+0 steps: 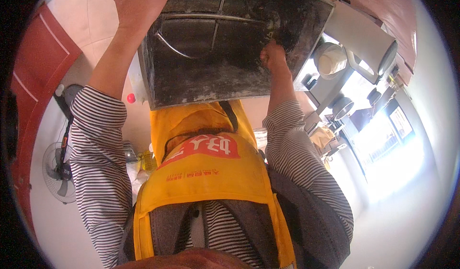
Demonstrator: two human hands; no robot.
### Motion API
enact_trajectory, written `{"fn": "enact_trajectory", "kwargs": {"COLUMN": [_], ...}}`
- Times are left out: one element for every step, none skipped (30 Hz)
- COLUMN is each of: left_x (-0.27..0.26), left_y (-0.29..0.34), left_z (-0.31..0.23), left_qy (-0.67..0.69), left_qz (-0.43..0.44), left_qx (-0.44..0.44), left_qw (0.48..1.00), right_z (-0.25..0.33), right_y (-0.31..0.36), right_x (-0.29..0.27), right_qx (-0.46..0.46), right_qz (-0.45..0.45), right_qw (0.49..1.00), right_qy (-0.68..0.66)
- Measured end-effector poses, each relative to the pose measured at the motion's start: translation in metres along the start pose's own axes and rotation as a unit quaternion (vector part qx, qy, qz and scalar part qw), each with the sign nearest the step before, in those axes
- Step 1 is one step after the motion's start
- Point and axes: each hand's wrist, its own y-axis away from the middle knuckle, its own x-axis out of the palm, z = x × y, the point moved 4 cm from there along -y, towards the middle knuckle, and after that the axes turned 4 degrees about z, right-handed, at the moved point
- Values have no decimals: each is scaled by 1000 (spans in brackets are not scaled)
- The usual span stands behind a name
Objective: The person cleans the interior of a large industrial dough mixer using a small brush and a scraper. They scrub the sides and bottom of the mixing bowl and remove dough residue from the metal mixing arms.
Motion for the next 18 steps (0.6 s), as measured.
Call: {"fn": "enact_trajectory", "kwargs": {"left_x": [0, 0, 2, 4, 3, 3, 2, 3, 4, 4, 5, 5, -3, 4, 4, 4, 4, 4], "left_y": [0, -1, -2, 0, 0, 0, 1, -2, -4, -2, 0, 1, 1, 1, 0, 0, 0, 0], "left_z": [0, 1, 1, -1, -1, 0, 1, 0, -2, -1, 0, 1, 5, 3, 1, 0, 0, -1], "left_qy": [8, 4, -1, -3, -1, 0, 2, -1, -3, -11, -9, -6, -17, -6, -6, -5, -2, 1], "left_qz": [2, 1, 1, 5, 5, 5, 5, 4, 3, 7, 7, 8, 3, -1, -6, -10, -13, -16], "left_qx": [2, 3, 4, 8, 7, 6, 3, 4, 6, 5, 8, 10, 5, 12, 15, 18, 20, 23], "left_qw": [1000, 1000, 1000, 1000, 1000, 1000, 1000, 1000, 1000, 1000, 1000, 1000, 1000, 1000, 1000, 1000, 1000, 1000], "right_z": [-6, -10, -8, -7, -5, -8, -11, -10, -2, -2, -4, -8, 8, 17, 25, 31, 33, 30], "right_y": [4, 6, -4, -21, -30, -33, -33, -39, -40, -41, -32, -36, -35, -32, -32, -34, -37, -46], "right_x": [0, 1, 6, 8, 9, 3, -3, -7, -17, -26, -27, -26, -13, -14, -12, -10, -9, -12], "right_qx": [22, 45, 57, 73, 85, 42, -1, -48, -162, -266, -358, -352, -357, -341, -323, -303, -283, -286], "right_qz": [1, 3, 16, 26, 38, 18, -1, -21, -85, -140, -192, -146, -89, -52, -41, -29, -16, -35], "right_qw": [999, 996, 995, 994, 992, 999, 996, 985, 935, 851, 737, 696, 647, 594, 571, 545, 518, 546], "right_qy": [-36, -72, -75, -81, -84, -1, 84, 166, 303, 430, 540, 608, 668, 726, 754, 781, 807, 787]}}
